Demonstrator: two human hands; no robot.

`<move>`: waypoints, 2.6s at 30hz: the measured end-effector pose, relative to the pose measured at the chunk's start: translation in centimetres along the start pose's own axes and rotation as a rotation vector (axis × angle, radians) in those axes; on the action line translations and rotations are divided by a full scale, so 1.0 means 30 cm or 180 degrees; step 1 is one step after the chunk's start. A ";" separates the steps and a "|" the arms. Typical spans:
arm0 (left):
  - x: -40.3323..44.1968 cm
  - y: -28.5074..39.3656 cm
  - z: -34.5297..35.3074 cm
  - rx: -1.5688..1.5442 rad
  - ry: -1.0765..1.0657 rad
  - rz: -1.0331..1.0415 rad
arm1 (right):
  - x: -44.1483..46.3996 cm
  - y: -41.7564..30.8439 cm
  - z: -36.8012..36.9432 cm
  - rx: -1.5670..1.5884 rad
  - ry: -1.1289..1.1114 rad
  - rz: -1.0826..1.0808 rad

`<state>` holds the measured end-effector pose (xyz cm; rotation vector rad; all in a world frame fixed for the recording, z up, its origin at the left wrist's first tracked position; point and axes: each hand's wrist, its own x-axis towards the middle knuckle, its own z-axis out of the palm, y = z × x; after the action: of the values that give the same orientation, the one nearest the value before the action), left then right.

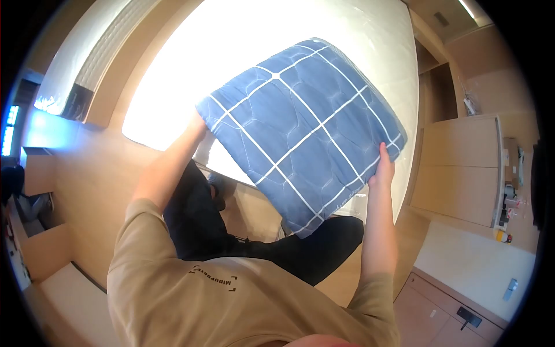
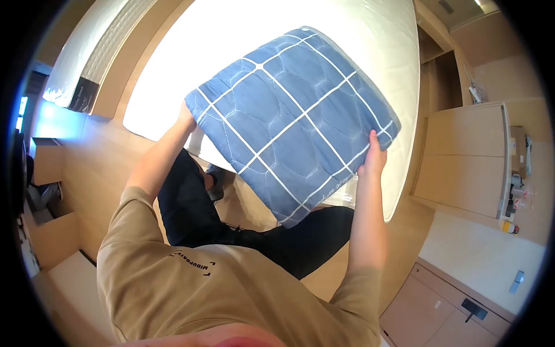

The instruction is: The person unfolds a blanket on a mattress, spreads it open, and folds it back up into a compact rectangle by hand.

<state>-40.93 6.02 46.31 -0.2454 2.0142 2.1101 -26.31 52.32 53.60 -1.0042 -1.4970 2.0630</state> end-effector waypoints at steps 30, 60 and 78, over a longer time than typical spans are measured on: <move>-0.229 0.167 0.130 0.0720 -0.0757 -0.0636 | -0.602 0.369 -0.146 0.1341 -0.0558 0.2849; -0.372 -0.059 0.007 -0.0937 -0.1525 -0.1864 | -0.232 0.214 -0.378 -0.0922 -0.1261 0.1600; -0.501 -0.017 0.025 -0.1172 -0.0500 -0.1699 | -0.422 0.058 1.179 -0.5518 -0.1560 -0.3092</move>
<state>-26.29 6.21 49.85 -0.5818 1.2756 2.0414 -44.06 20.24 61.94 0.1123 -3.0720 -0.0328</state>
